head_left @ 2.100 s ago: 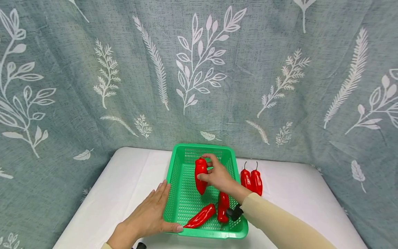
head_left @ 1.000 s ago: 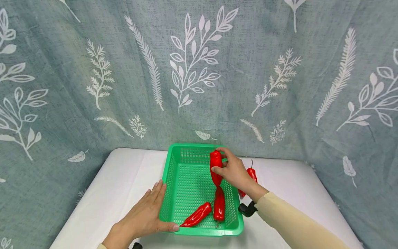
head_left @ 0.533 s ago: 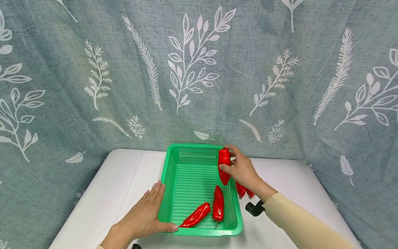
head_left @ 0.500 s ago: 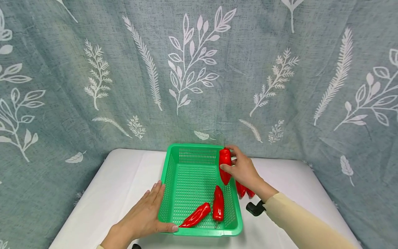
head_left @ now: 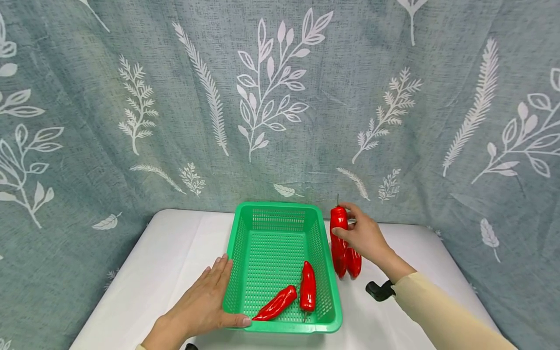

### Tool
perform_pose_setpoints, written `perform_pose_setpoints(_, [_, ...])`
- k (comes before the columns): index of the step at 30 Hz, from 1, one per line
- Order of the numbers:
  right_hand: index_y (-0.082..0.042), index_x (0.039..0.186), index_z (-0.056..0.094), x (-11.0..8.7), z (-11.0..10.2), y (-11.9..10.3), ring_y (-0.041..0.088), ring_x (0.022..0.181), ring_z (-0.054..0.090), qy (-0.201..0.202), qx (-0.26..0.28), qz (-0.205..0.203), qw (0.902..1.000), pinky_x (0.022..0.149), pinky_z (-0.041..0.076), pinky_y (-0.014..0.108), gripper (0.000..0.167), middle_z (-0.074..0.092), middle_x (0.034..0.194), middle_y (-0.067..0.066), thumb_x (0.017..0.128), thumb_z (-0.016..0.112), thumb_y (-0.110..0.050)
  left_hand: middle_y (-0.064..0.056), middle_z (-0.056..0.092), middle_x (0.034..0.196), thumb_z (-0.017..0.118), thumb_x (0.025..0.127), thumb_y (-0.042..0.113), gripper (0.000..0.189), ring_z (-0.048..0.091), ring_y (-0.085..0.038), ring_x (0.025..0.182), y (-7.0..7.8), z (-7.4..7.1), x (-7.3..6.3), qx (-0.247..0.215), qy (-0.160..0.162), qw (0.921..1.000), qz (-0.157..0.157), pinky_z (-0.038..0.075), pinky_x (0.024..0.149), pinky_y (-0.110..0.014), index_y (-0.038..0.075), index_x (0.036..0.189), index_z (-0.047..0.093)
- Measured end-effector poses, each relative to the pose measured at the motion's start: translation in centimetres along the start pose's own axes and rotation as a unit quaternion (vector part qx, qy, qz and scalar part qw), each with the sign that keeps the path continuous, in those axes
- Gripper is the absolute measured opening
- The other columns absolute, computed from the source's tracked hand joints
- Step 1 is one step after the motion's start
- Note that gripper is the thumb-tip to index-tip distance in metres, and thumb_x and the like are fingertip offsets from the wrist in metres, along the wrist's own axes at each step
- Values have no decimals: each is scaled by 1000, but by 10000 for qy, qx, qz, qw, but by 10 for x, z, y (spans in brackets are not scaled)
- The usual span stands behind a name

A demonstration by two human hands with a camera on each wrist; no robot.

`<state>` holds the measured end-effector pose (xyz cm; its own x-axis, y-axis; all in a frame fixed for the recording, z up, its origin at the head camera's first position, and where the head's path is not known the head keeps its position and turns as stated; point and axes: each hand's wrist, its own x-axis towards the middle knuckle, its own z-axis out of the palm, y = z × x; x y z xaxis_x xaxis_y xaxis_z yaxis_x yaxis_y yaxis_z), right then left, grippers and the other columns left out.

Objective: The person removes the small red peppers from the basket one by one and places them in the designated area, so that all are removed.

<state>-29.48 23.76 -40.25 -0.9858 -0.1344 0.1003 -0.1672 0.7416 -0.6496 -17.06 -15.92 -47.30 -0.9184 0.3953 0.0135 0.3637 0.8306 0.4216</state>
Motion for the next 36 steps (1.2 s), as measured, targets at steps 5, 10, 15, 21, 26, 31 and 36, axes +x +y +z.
perform_pose_setpoints(5, [-8, 161, 40, -2, -7, 16, 36, 108, 68, 65, -125, 50, 9999, 75, 63, 41, 73, 59, 139, 28, 98, 74, -24, -24, 17, 174, 66, 73, 92, 141, 17, -38, 163, 0, 0, -1, -52, -7, 10000, -17, 23, 129, -59, -7, 164, 23])
perform_pose_setpoints(10, [-6, 160, 39, -5, -10, 33, 39, 109, 70, 115, -166, 139, 9997, 71, 64, 39, 74, 59, 138, 30, 97, 74, -22, -24, 18, 174, 67, 73, 91, 141, 17, -38, 163, 0, 1, -1, -96, 6, 10000, -23, 23, 129, -59, -7, 165, 22])
perform_pose_setpoints(15, [-4, 160, 37, -6, -13, 52, 43, 112, 68, 106, -333, 322, 9989, 70, 64, 39, 74, 57, 138, 32, 98, 73, -23, -24, 17, 174, 67, 73, 92, 142, 17, -38, 163, 0, 2, -2, -107, 12, 9999, -37, 24, 129, -59, -7, 165, 22])
perform_pose_setpoints(21, [-2, 158, 39, -7, -16, 74, 44, 111, 68, 156, -537, 425, 9975, 69, 62, 39, 72, 58, 135, 32, 97, 72, -22, -24, 18, 174, 68, 74, 90, 140, 17, -38, 163, 1, 1, -2, -115, 0, 9999, -47, 24, 129, -59, -7, 165, 22])
perform_pose_setpoints(26, [0, 156, 41, -5, -15, 93, 46, 110, 66, 145, -743, 628, 9951, 69, 61, 40, 73, 59, 133, 33, 95, 74, -22, -24, 17, 174, 68, 74, 89, 140, 17, -38, 163, 0, 1, -2, -164, -27, 9998, -64, 23, 129, -59, -7, 165, 21])
perform_pose_setpoints(31, [1, 156, 40, -4, -13, 112, 47, 109, 65, 40, -767, 875, 9932, 67, 62, 38, 74, 57, 134, 36, 94, 74, -21, -23, 15, 175, 69, 74, 89, 139, 16, -37, 163, 0, 2, -1, -184, -59, 9998, -93, 23, 130, -59, -6, 165, 21])
perform_pose_setpoints(36, [0, 158, 38, -3, -9, 125, 45, 107, 67, -107, -665, 1108, 9916, 65, 63, 35, 75, 54, 136, 39, 95, 73, -21, -22, 14, 175, 68, 74, 89, 139, 16, -37, 163, 0, 2, -1, -142, -42, 9999, -76, 23, 130, -58, -6, 165, 22])
